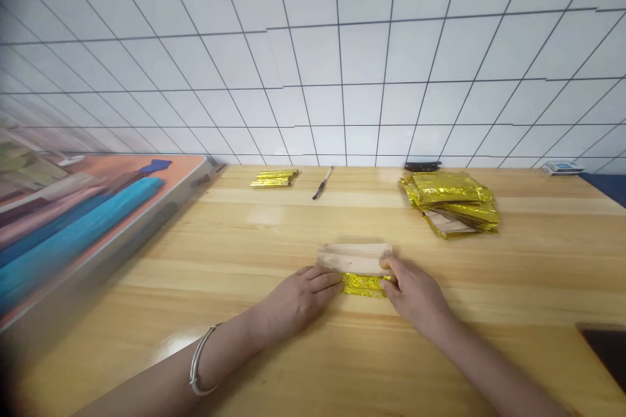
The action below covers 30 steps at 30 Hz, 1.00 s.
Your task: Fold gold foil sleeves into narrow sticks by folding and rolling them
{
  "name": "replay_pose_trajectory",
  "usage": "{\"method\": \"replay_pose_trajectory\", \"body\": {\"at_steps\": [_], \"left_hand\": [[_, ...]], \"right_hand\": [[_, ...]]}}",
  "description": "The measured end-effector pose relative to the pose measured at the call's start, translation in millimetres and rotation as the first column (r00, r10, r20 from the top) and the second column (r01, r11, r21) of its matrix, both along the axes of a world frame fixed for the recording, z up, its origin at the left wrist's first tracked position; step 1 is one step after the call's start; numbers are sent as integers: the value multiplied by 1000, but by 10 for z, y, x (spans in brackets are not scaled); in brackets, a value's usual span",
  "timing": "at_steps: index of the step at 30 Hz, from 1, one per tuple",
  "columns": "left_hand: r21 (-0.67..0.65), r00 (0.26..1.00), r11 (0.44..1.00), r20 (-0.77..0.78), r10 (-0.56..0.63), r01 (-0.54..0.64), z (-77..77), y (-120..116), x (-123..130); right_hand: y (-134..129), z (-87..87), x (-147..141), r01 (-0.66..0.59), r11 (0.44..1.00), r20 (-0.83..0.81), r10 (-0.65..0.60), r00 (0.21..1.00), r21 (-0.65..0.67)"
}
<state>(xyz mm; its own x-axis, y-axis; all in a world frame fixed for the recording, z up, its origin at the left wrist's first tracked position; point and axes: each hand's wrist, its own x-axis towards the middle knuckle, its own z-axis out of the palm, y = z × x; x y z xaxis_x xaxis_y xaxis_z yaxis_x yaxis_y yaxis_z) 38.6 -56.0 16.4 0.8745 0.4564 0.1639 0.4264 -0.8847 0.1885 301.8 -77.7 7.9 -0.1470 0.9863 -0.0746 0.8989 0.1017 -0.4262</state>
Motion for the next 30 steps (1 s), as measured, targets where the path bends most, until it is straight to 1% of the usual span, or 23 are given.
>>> {"method": "replay_pose_trajectory", "body": {"at_steps": [3, 6, 10, 13, 17, 22, 27, 30], "left_hand": [[-43, 999, 999, 3, 32, -32, 26, -37, 10], [-67, 998, 996, 3, 64, -64, 66, -60, 29], [-80, 996, 993, -11, 83, -84, 106, -56, 60], [-57, 998, 996, -10, 63, -63, 115, -36, 94], [-25, 999, 998, -20, 49, -50, 104, -26, 144], [41, 997, 997, -25, 68, -67, 58, -74, 151], [116, 994, 991, -90, 69, -59, 48, -166, 124], [146, 988, 988, -131, 76, -57, 53, -203, 114]], "right_hand": [[-32, 1, 69, 41, 999, 7, -41, 999, -5], [-81, 7, 121, 46, 997, 37, -48, 998, 54], [-95, 42, 125, -36, 980, 100, 17, 995, 194], [-31, 112, 76, -89, 950, 138, 49, 989, 300], [134, 198, -31, -98, 915, 158, 39, 987, 392], [277, 177, -169, -220, 890, 219, 141, 966, 399], [200, 110, -198, -362, 828, 258, 272, 927, 428], [138, 92, -182, -445, 793, 287, 350, 892, 416]]}}
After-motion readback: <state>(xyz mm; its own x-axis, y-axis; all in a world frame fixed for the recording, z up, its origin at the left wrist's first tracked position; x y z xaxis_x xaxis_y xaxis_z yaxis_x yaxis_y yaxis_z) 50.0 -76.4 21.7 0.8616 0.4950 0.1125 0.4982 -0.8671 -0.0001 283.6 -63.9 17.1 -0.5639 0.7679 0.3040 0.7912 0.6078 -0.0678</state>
